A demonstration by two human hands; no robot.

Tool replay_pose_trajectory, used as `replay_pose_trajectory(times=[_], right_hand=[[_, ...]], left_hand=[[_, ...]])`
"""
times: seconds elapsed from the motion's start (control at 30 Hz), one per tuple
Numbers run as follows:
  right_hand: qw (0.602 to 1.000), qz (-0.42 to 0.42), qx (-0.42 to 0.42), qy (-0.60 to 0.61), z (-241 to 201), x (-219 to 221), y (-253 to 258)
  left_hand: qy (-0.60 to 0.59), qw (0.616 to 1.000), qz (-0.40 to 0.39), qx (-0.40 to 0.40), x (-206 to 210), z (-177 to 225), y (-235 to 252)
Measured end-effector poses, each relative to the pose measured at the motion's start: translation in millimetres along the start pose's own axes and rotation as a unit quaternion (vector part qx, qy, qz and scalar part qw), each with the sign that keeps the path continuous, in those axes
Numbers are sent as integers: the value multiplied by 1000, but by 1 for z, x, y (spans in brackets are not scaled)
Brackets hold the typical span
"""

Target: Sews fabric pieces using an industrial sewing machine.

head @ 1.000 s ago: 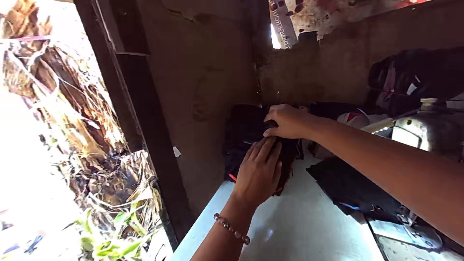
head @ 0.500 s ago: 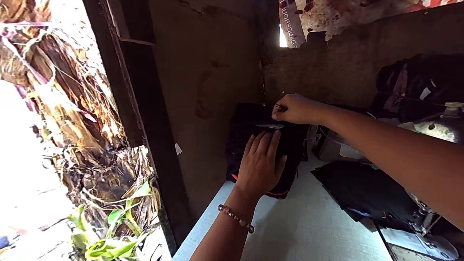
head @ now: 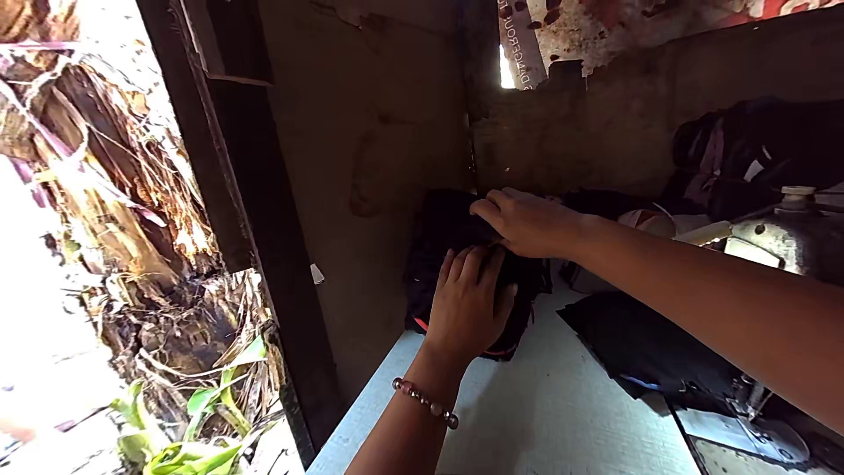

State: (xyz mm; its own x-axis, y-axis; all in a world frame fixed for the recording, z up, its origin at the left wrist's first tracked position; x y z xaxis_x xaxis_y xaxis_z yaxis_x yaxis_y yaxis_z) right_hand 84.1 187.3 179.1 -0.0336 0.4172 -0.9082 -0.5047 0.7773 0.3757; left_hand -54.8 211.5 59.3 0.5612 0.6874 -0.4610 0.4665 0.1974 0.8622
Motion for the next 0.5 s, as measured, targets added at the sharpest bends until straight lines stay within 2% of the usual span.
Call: replay_pose_trajectory(times=[0.13,0.2,0.23,0.27,0.3,0.37,0.43,0.5], right_hand=[[996,-74,52,-15,-2,-14,11],[993,-87,81,28,3,-24,20],[991,-84,91,50,7,-30,24],[990,-77,98,69,12,-36,27],[989,-72,102,84,16,-41,29],[987,-64,107,99,24,-51,32],[988,-59,106,97,31,-59,34],[990,-47,100,89,35,-64,34]], left_hand=[[-24,998,27,-56,-7,7,8],[-162,973,18,-164,-24,14,24],[-264,932,-2,-247,-34,18,37],[-379,865,-14,-330,-41,20,50],[-489,774,-10,-402,-45,22,64],[-629,599,30,-494,-42,23,93],[-711,456,112,-524,-22,16,119],[-753,358,198,-515,3,4,141]])
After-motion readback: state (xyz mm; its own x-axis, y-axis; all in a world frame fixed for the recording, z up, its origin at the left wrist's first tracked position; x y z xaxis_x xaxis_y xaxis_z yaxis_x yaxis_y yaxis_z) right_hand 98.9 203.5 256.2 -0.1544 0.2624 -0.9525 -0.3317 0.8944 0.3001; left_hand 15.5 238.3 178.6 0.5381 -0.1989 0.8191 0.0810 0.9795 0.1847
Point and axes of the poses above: each hand's wrist, its own y-axis towards the middle knuckle, its own x-axis out of the palm, z = x × y, the point moved 2 cm from there along y, towards the middle knuckle, and after that the axes turned 6 degrees about y, right-handed, at the moved point
